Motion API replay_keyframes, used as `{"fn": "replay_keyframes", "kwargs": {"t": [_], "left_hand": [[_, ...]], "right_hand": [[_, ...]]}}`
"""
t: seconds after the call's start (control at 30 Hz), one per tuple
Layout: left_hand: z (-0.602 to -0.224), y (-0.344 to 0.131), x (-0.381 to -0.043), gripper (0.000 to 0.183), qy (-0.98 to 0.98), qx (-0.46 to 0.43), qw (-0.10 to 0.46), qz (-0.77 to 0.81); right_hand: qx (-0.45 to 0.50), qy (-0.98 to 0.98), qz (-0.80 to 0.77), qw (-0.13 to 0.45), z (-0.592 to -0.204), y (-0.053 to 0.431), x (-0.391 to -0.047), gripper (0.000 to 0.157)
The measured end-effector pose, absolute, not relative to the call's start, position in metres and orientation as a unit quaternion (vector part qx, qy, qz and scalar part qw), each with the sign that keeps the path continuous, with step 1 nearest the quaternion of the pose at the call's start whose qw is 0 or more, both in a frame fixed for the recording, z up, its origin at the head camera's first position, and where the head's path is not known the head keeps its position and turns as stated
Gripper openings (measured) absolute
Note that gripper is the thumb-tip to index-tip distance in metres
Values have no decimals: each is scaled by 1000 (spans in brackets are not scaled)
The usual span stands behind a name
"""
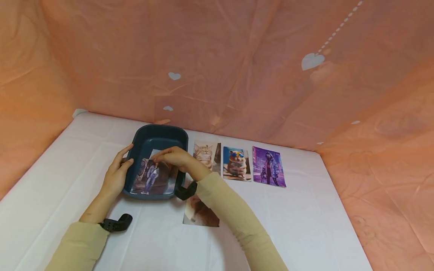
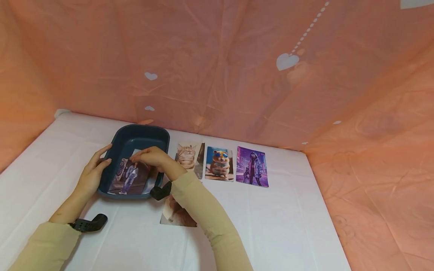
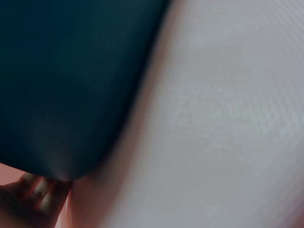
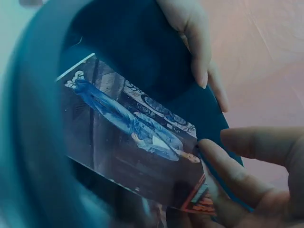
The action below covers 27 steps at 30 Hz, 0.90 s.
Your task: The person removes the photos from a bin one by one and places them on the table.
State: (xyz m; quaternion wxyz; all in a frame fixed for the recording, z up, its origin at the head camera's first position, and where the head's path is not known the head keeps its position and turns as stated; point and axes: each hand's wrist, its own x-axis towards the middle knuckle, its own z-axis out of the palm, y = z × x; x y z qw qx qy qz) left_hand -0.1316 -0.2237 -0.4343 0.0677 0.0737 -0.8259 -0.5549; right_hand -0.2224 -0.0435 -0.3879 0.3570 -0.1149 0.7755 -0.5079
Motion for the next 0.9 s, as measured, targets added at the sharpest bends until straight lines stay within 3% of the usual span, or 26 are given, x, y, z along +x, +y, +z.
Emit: {"fn": "replay_keyframes", "kwargs": {"t": [0.3,0.6,0.9], "left_hand": [[-434,-222,-131,49,-823,74,56,-560],[-433,-223,-130,50,-815,73,55,-572],[-431,-222,-128,50,-814,73,56,-574]], "right_hand": [[-144,742,-550,355,-393,-39,-221,25],[-178,731,-546,368,-391,-34,-220,37],[-160,715,-590,339,-391,-32,-218,36]]}}
